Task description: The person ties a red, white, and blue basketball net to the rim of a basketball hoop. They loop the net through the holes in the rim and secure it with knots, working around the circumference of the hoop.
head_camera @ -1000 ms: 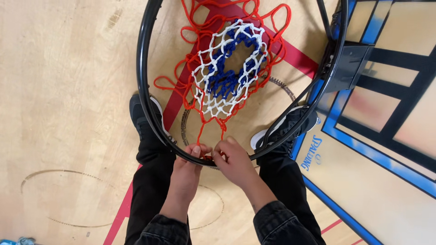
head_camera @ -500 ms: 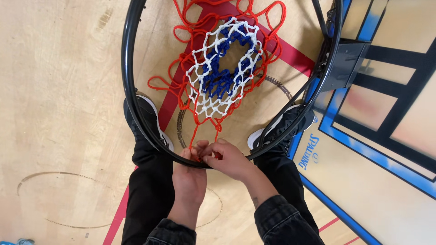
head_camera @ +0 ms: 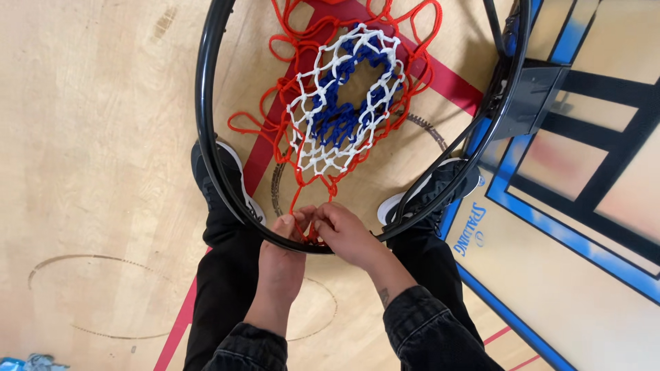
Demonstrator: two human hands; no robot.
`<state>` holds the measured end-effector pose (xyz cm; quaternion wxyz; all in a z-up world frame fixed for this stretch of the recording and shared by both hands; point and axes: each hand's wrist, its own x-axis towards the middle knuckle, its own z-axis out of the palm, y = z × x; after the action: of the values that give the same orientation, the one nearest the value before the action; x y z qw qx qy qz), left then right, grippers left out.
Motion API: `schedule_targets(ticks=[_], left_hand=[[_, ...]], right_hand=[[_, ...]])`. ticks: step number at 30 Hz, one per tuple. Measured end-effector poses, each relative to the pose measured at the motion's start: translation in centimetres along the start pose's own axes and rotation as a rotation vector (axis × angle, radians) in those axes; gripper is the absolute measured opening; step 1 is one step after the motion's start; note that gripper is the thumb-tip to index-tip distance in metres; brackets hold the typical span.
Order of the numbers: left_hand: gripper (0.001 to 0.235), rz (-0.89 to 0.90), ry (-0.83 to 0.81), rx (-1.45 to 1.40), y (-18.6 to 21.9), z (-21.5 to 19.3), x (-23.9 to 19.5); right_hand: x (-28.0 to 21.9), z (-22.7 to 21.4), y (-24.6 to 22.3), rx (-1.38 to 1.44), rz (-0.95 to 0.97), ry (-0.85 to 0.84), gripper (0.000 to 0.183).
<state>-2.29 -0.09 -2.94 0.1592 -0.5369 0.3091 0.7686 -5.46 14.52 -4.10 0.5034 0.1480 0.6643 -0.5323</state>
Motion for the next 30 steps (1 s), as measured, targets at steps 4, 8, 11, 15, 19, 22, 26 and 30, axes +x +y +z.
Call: schedule_targets(ticks=[4, 8, 11, 15, 19, 22, 26, 30], left_hand=[[0.016, -0.018, 0.052, 0.029, -0.1, -0.3, 0.7], [0.017, 0.064, 0.095, 0.114, 0.4, 0.7, 0.1], [0.015, 0.149, 0.149, 0.108, 0.8, 1.9, -0.5], [0.019, 0.203, 0.172, 0.129, 1.3, 2.1, -0.3], [0.020, 0.194, 0.136, 0.137, 1.9, 2.1, 0.2], [0.022, 0.188, 0.119, 0.145, 2.3, 2.2, 0.6], [0.023, 0.158, 0.100, 0.164, 3.0, 2.2, 1.1], [0.024, 0.081, 0.072, 0.185, 3.4, 2.8, 1.2]], right_hand=[[0.4, 0.4, 0.9, 0.048, 0.066, 0.087, 0.010], [0.8, 0.9, 3.4, 0.074, 0.067, 0.054, 0.008], [-0.6, -0.5, -0.1, 0.156, -0.027, 0.094, 0.007], [-1.0, -0.5, 0.1, 0.267, -0.035, 0.176, 0.012], [-0.8, -0.9, 1.9, 0.067, -0.179, 0.301, 0.013], [-1.2, -1.1, 3.3, -0.024, -0.259, 0.340, 0.012], [-1.1, -1.9, 5.7, -0.092, -0.290, 0.409, 0.014], [-1.2, -2.3, 5.5, -0.070, -0.229, 0.437, 0.015]])
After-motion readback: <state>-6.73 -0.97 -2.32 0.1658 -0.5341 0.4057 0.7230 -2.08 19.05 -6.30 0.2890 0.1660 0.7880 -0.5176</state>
